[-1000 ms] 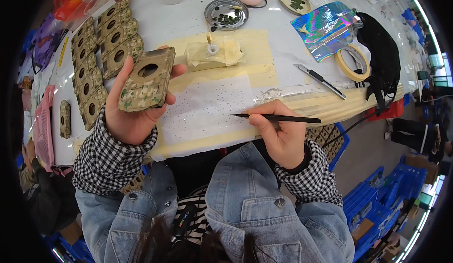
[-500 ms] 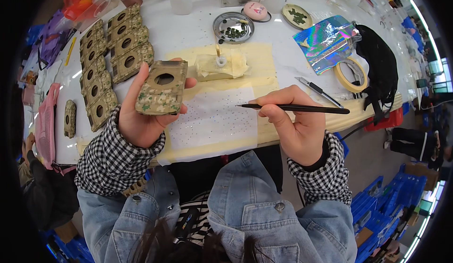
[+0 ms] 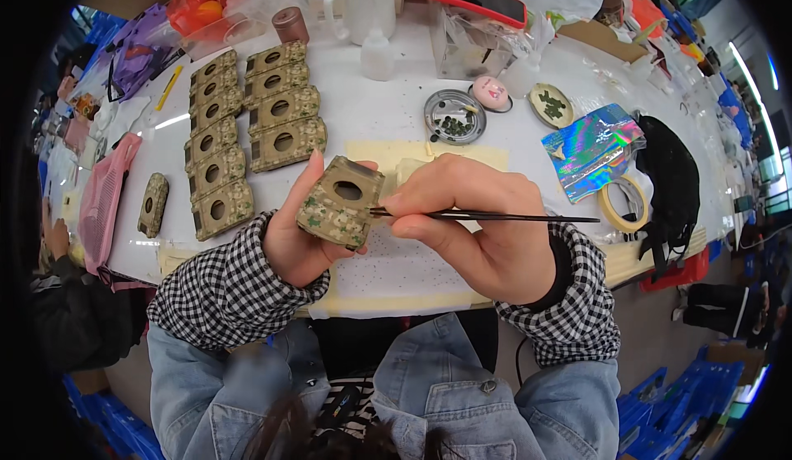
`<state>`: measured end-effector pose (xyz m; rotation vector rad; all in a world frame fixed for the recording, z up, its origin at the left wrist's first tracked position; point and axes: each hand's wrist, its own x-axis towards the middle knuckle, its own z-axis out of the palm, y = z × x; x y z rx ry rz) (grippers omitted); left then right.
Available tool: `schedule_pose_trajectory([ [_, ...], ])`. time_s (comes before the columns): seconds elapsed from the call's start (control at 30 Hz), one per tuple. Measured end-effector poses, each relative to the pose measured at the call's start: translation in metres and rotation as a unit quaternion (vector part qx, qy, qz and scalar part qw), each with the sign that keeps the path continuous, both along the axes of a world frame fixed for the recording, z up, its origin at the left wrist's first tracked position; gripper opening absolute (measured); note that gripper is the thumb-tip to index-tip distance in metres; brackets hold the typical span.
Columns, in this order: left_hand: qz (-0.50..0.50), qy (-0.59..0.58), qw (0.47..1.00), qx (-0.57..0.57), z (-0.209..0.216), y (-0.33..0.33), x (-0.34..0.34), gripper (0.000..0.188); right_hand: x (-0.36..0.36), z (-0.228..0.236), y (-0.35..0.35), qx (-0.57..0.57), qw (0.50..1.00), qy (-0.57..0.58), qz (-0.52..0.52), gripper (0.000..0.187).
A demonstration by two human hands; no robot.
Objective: Painting and detailing camouflage patterns on plastic toy tank turrets using a paintbrush and palette.
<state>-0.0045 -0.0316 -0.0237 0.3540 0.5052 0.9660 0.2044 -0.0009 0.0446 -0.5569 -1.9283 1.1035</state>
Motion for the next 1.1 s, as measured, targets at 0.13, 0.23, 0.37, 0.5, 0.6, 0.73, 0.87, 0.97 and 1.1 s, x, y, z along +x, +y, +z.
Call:
schedule_pose_trajectory([
  [0.13, 0.000, -0.004, 1.000, 0.004, -0.001, 0.000, 0.001, 0.056, -0.002, -0.005, 0.007, 0.053, 0.998, -0.006, 0.035, 0.009],
  [0.23, 0.003, 0.000, 1.000, 0.000, -0.003, 0.000, 0.001, 0.056, -0.005, -0.011, 0.004, -0.014, 0.999, 0.026, 0.035, 0.010],
  [0.37, 0.003, 0.024, 1.000, -0.006, 0.001, 0.000, 0.003, 0.056, -0.005, -0.009, 0.009, 0.054, 0.997, 0.000, 0.052, 0.011],
  [0.5, 0.007, 0.039, 0.999, -0.005, 0.000, -0.001, 0.003, 0.055, -0.006, -0.011, 0.007, 0.048, 0.997, -0.003, 0.053, 0.012],
  [0.6, 0.006, 0.057, 0.998, -0.008, 0.003, -0.001, 0.004, 0.054, -0.006, -0.011, 0.008, 0.059, 0.997, -0.008, 0.054, 0.013],
  [0.73, -0.003, 0.072, 0.997, -0.007, 0.007, 0.000, 0.006, 0.054, -0.006, -0.009, 0.008, 0.084, 0.995, -0.016, 0.054, 0.015],
  [0.87, 0.006, 0.084, 0.996, -0.016, 0.007, -0.001, 0.006, 0.054, -0.006, -0.009, 0.009, 0.103, 0.993, -0.025, 0.057, 0.016],
  [0.97, 0.009, 0.089, 0.996, -0.018, 0.007, -0.001, 0.006, 0.054, -0.007, -0.008, 0.009, 0.108, 0.992, -0.030, 0.056, 0.016],
  [1.1, 0.001, 0.071, 0.997, -0.013, 0.005, 0.000, 0.005, 0.055, -0.006, -0.007, 0.008, 0.111, 0.992, -0.038, 0.055, 0.016],
])
